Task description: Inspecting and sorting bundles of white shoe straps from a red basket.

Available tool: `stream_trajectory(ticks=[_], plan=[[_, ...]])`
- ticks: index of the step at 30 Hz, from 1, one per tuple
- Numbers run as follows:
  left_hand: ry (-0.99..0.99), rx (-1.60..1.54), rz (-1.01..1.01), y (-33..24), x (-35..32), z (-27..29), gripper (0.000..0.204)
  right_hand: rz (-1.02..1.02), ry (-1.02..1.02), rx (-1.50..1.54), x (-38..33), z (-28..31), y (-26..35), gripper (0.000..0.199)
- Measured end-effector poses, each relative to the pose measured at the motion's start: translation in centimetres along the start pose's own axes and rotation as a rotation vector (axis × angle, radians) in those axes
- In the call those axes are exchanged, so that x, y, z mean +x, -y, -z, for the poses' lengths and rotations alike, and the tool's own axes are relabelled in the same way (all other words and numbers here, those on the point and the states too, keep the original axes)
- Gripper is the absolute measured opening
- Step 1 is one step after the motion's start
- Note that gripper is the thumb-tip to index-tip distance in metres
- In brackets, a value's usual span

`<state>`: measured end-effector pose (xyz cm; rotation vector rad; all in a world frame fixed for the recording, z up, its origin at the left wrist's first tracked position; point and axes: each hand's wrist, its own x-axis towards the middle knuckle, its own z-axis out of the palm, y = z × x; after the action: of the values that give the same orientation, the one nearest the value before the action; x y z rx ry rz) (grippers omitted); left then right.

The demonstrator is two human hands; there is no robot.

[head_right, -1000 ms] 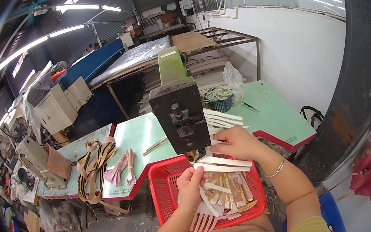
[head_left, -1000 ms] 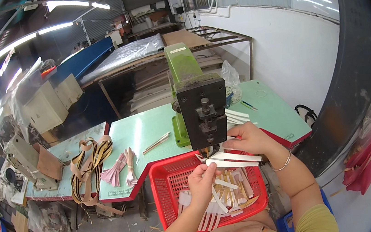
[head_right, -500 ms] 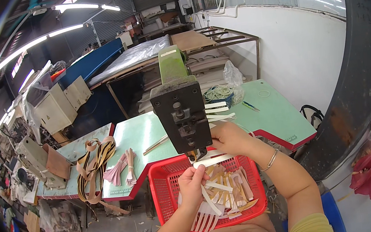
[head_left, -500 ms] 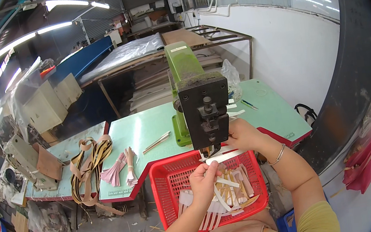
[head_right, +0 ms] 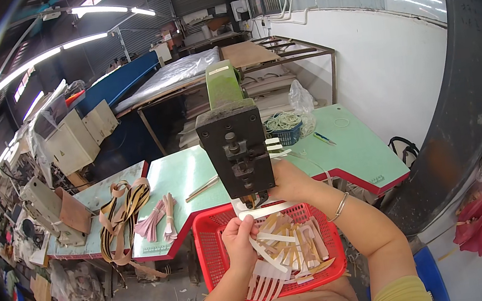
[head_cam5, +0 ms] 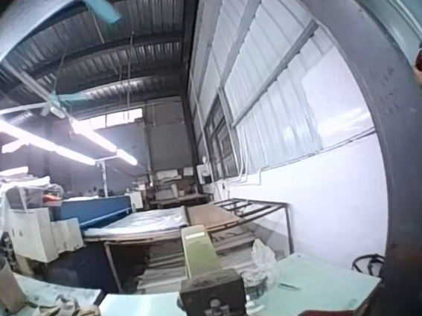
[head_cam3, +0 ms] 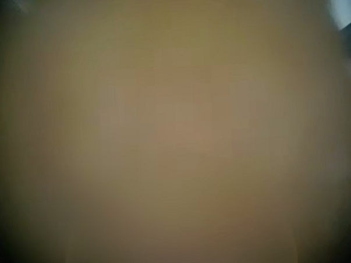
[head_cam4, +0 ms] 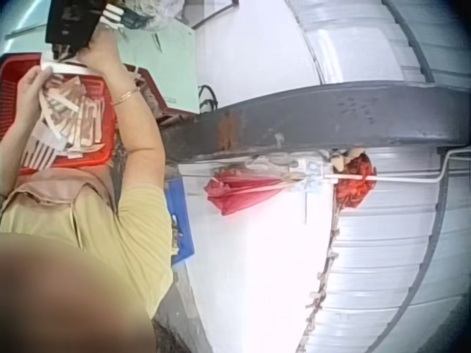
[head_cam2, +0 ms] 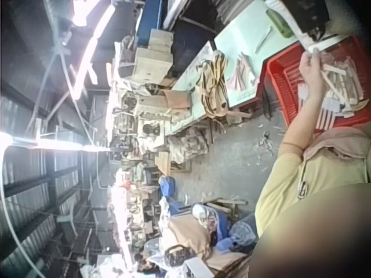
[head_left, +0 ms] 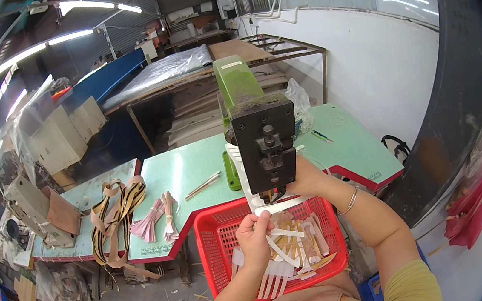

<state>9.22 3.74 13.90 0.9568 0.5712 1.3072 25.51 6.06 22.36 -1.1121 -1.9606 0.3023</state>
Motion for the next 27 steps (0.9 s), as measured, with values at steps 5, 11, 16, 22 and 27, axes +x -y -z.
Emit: stream_trajectory(ticks=[5,11,16,22,27], plan=[[-0.033,-0.031,-0.041,0.2,0.2,0.7,0.01,0.104,-0.047,-0.113,0.2,-1.2,-0.4,0.032],[-0.132,-0.192,-0.224,0.0,-0.1,1.4,0.001,-0.301,-0.275,0.23,-2.4,-2.4,-0.8,0.019],[-0.025,0.019,0.055,3.2,-0.1,3.3,0.01,-0.481,-0.704,0.213,-6.4,-6.1,-0.9,0.017],[0.163,0.317,0.061,5.4,0.5,0.2,0.013,-0.509,-0.769,0.544,-10.5,-9.9,-0.3,0.015],[0.316,0.91,-0.314,2.1,1.2,1.6,0.02,-0.773,0.015,0.079,-12.4,-2.7,1.1,0.023]])
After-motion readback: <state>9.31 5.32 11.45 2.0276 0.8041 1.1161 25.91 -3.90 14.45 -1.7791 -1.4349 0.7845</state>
